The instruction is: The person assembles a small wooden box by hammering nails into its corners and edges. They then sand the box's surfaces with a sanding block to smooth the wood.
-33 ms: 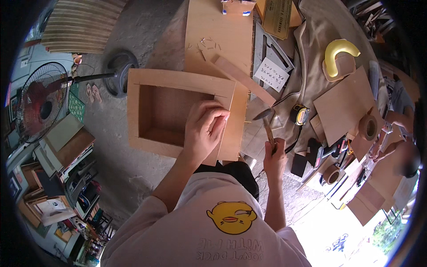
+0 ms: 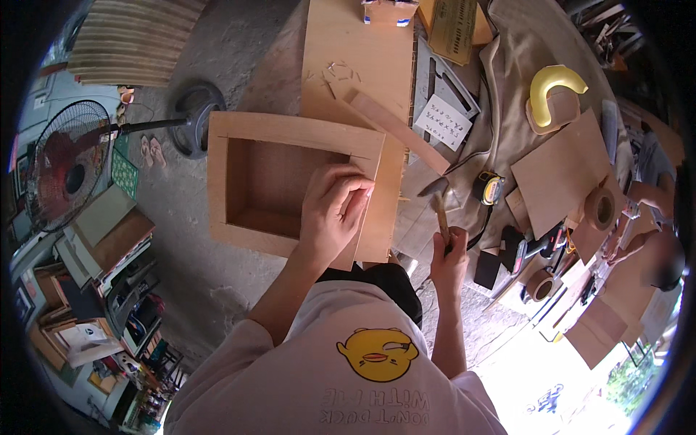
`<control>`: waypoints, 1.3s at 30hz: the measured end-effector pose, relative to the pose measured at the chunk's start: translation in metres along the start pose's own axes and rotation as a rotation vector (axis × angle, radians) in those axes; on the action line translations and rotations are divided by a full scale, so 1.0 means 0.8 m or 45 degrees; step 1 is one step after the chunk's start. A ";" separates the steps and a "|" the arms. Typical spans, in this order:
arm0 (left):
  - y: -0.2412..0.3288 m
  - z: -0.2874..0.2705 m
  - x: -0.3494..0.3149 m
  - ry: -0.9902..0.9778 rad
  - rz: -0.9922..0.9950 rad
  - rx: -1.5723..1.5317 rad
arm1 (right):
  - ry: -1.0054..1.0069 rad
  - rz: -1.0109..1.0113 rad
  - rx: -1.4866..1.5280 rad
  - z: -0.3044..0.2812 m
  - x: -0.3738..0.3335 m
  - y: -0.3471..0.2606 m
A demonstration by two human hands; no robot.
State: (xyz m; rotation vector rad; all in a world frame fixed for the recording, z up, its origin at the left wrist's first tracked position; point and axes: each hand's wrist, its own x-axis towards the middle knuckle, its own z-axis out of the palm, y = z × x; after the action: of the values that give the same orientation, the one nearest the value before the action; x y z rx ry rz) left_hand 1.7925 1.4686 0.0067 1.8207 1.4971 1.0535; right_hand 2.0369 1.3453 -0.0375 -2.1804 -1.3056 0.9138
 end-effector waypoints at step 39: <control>-0.016 0.007 0.004 0.110 0.073 -0.171 | -0.262 -0.545 -0.292 -0.060 -0.017 -0.160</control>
State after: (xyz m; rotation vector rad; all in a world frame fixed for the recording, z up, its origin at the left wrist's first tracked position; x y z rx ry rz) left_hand 1.7909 1.4751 -0.0057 1.7535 1.3943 1.2440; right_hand 1.9903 1.3903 0.0839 -1.8796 -1.9658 0.8628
